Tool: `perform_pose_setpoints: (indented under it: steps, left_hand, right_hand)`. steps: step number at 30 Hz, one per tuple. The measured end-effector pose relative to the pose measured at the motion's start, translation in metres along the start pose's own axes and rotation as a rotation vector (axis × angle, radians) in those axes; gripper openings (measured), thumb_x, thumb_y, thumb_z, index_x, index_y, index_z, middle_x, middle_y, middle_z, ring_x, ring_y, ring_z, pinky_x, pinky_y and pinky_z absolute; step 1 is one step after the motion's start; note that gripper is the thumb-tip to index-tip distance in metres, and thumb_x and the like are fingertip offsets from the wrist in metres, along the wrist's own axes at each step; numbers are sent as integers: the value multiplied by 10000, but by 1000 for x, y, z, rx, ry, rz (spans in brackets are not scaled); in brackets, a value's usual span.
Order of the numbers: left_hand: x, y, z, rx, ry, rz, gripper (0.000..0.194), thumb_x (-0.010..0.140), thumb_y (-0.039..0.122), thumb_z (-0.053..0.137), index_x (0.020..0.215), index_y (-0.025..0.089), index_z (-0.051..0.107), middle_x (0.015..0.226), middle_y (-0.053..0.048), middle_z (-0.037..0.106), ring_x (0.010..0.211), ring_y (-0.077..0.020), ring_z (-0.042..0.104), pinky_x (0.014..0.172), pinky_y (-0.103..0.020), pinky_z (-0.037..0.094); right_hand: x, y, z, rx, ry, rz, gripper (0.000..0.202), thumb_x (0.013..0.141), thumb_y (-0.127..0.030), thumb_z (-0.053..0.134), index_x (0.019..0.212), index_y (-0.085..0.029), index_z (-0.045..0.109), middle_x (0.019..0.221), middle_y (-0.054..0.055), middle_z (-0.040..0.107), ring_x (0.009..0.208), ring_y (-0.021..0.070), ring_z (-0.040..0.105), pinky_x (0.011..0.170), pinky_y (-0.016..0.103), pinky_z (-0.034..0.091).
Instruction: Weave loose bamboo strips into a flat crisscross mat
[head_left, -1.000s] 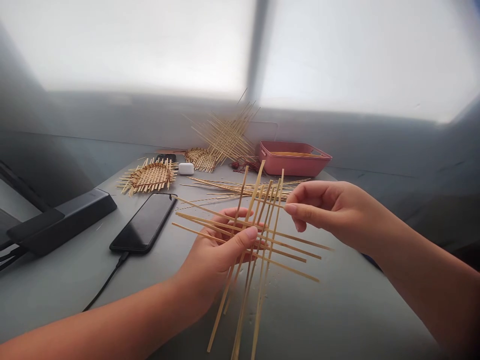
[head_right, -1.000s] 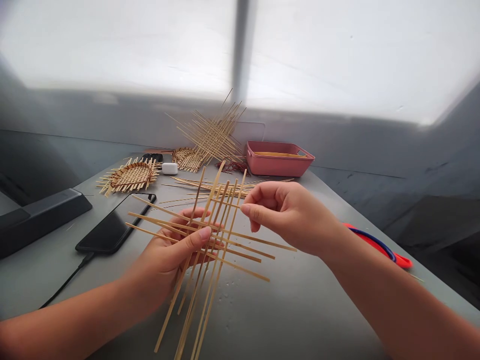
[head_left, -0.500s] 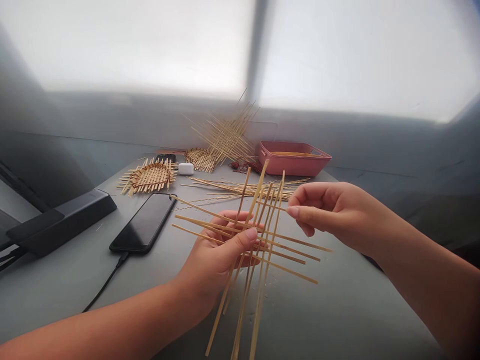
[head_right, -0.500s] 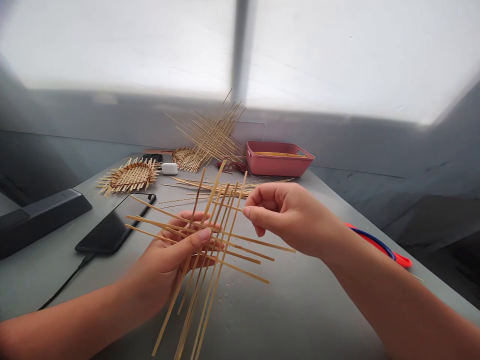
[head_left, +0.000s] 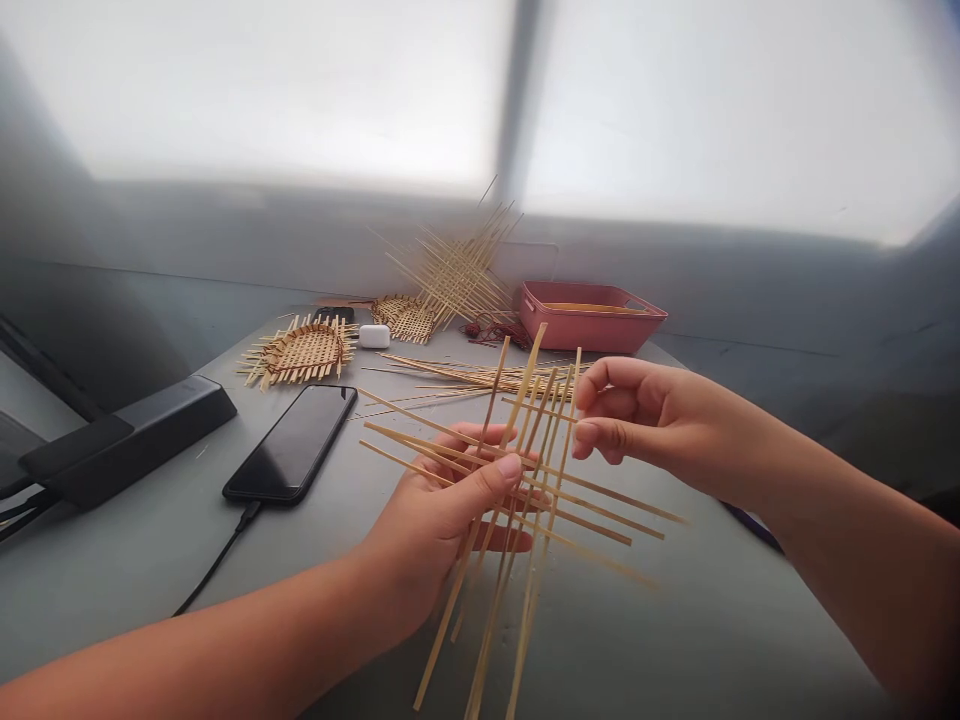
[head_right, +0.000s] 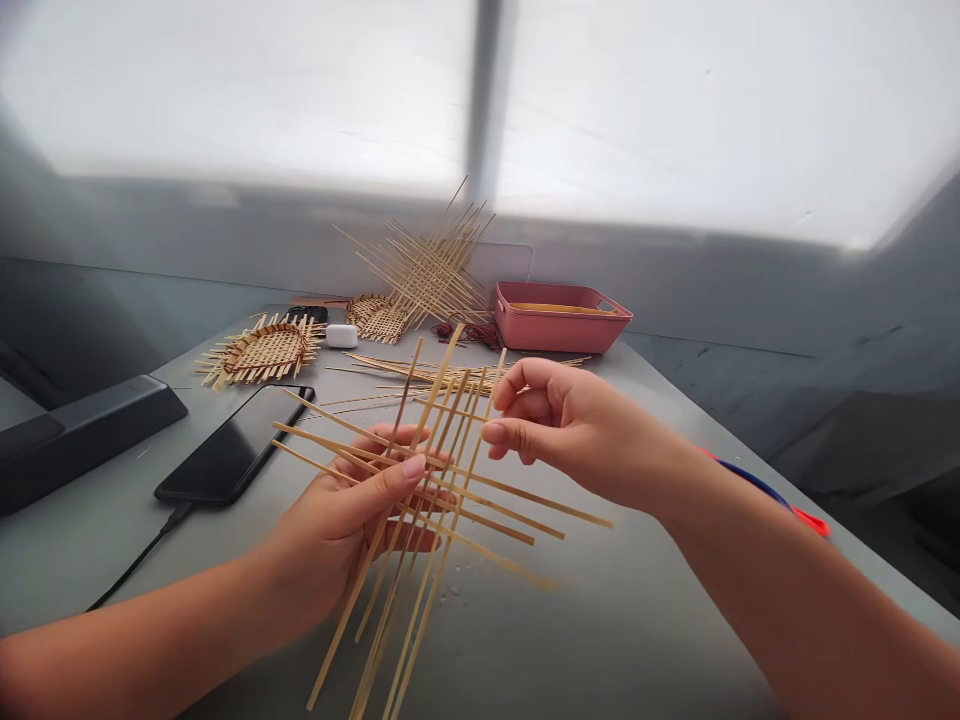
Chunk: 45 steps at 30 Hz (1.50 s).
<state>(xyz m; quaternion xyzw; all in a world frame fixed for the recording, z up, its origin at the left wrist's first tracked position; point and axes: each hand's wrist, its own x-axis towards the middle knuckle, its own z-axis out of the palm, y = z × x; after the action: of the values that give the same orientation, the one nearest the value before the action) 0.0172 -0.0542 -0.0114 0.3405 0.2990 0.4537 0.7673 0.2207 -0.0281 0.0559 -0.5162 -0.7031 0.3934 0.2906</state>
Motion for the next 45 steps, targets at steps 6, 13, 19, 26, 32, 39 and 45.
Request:
perform_pose_setpoints:
  steps: [6, 13, 19, 26, 32, 39, 45]
  left_hand:
    - [2, 2, 1, -42, -3, 1, 202, 824, 339, 682, 957, 216, 592, 911, -17, 677, 705, -135, 684, 607, -242, 553]
    - [1, 0, 1, -12, -9, -48, 163, 832, 323, 669, 930, 216, 595, 896, -10, 675, 711, -139, 684, 583, -237, 559]
    - [3, -1, 1, 3, 77, -28, 145, 854, 293, 638, 966, 215, 588, 899, -11, 667, 698, -132, 684, 565, -226, 559]
    - [5, -1, 0, -1, 134, -32, 122, 882, 273, 599, 993, 229, 577, 912, -4, 660, 698, -132, 683, 546, -236, 570]
    - [6, -4, 0, 36, 111, -121, 128, 861, 277, 629, 971, 224, 592, 883, -1, 653, 696, -140, 680, 510, -230, 564]
    - [10, -3, -1, 19, 211, -51, 123, 872, 267, 616, 985, 226, 589, 941, -7, 655, 703, -130, 674, 532, -237, 575]
    - [9, -8, -1, 56, 164, -116, 129, 869, 276, 611, 992, 237, 604, 886, 2, 653, 695, -131, 668, 511, -223, 554]
  right_hand:
    - [-2, 1, -8, -141, -7, 0, 349, 697, -558, 726, 714, -215, 660, 624, 14, 586, 614, 158, 530, 573, 278, 437]
    - [6, 5, -2, -9, -3, 18, 323, 629, -491, 798, 665, -196, 670, 589, 6, 580, 567, 135, 519, 541, 264, 431]
    - [6, 4, -7, 56, -30, 106, 390, 569, -468, 830, 781, -206, 635, 611, -1, 626, 547, 141, 542, 558, 279, 456]
    - [8, 13, -17, -189, -103, 102, 307, 714, -511, 706, 734, -207, 669, 581, -14, 528, 547, 120, 434, 511, 256, 356]
    - [14, 17, -2, -103, -139, 100, 246, 716, -454, 717, 685, -219, 655, 592, -23, 546, 547, 111, 453, 517, 248, 370]
    - [18, 20, -12, -126, -97, 114, 278, 699, -481, 723, 718, -208, 676, 617, -15, 564, 542, 106, 442, 513, 247, 382]
    - [18, 24, -1, -105, -189, 124, 259, 720, -473, 707, 731, -215, 686, 663, -13, 585, 560, 102, 441, 508, 234, 363]
